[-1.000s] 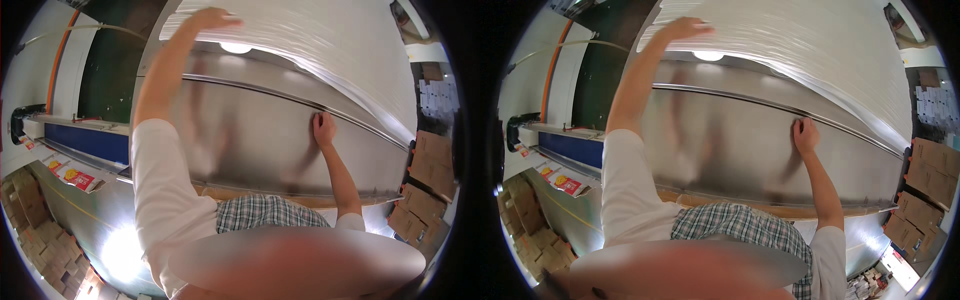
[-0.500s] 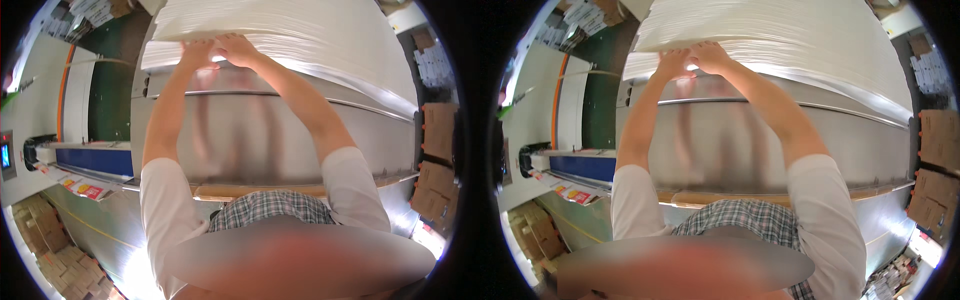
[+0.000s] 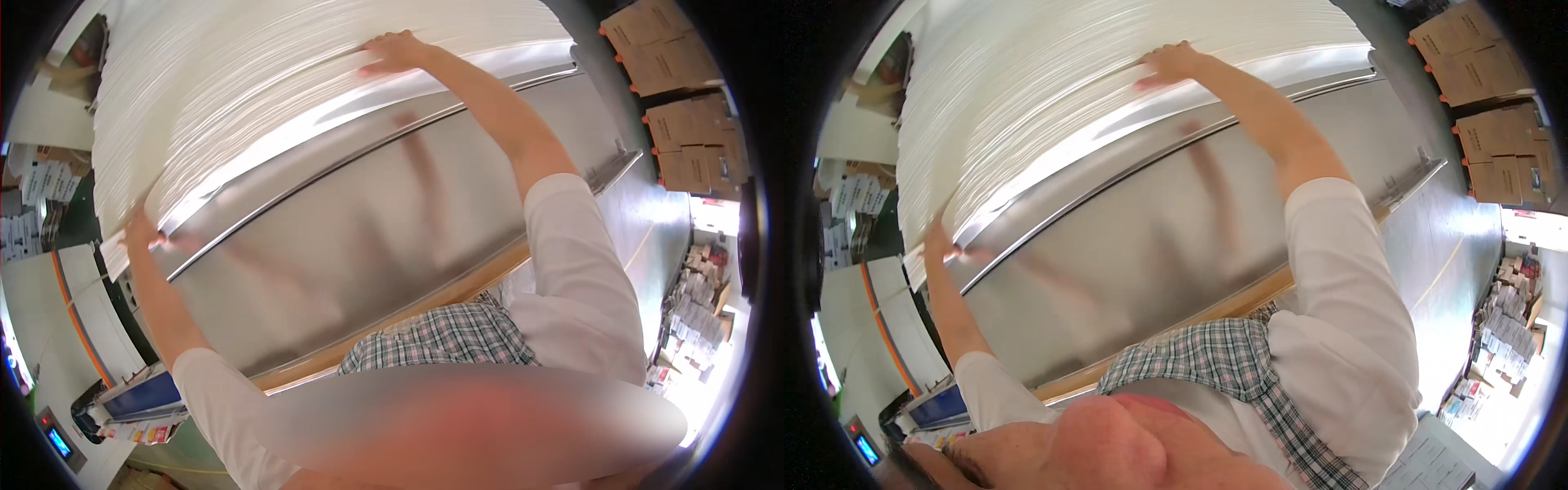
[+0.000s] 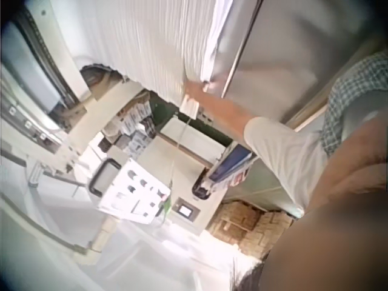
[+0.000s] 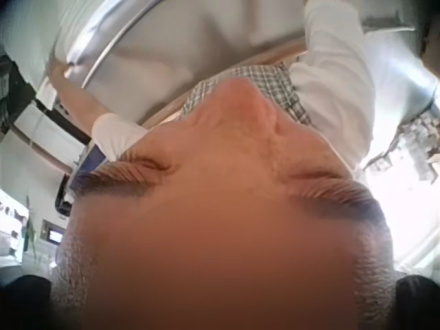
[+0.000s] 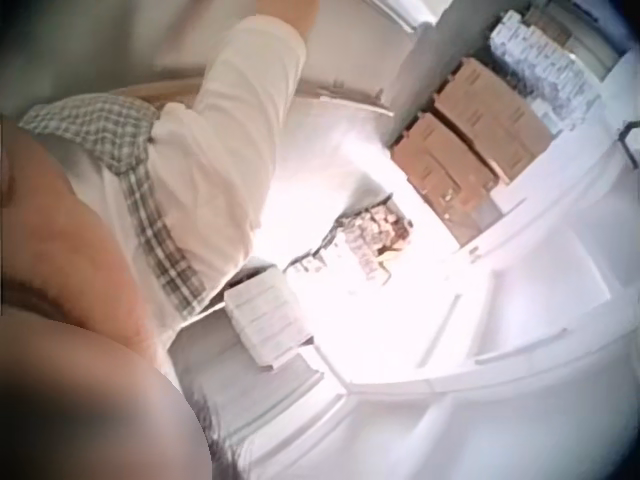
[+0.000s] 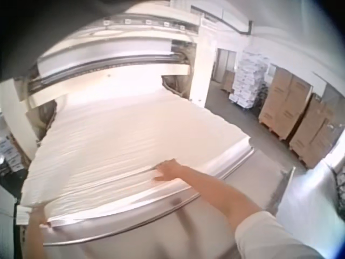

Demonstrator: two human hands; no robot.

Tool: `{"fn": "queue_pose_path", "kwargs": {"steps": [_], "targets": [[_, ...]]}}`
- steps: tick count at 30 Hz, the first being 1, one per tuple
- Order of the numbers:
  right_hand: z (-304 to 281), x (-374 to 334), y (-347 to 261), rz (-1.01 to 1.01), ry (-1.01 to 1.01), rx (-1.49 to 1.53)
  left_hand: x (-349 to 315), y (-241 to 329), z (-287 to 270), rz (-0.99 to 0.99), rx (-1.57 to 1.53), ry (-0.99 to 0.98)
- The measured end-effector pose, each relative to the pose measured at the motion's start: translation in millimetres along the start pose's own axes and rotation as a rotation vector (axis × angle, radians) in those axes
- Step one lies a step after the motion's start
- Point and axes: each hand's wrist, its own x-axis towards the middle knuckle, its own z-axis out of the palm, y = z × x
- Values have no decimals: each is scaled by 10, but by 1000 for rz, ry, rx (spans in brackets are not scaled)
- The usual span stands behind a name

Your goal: Aligning and stacking large stacks of white paper sheets on an industrial processing machine.

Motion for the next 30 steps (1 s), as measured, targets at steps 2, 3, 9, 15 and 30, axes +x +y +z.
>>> {"fn": "queue_pose_path", "kwargs": {"steps": [2, 3, 9, 15, 30], "targets": [[-115, -213, 494, -9, -77, -16, 46, 32, 37, -56, 20, -53], [-173, -304, 739, -31, -148, -35, 88, 16, 81, -54, 22, -56], [-166, -669, 2564, 247, -453, -239, 295, -174, 331, -62, -59, -72], [335, -968, 3915, 523, -251, -373, 467, -463, 646, 81, -125, 92], [-12, -1722, 4477, 297, 541, -257, 110, -986, 135, 228, -270, 770]]}}
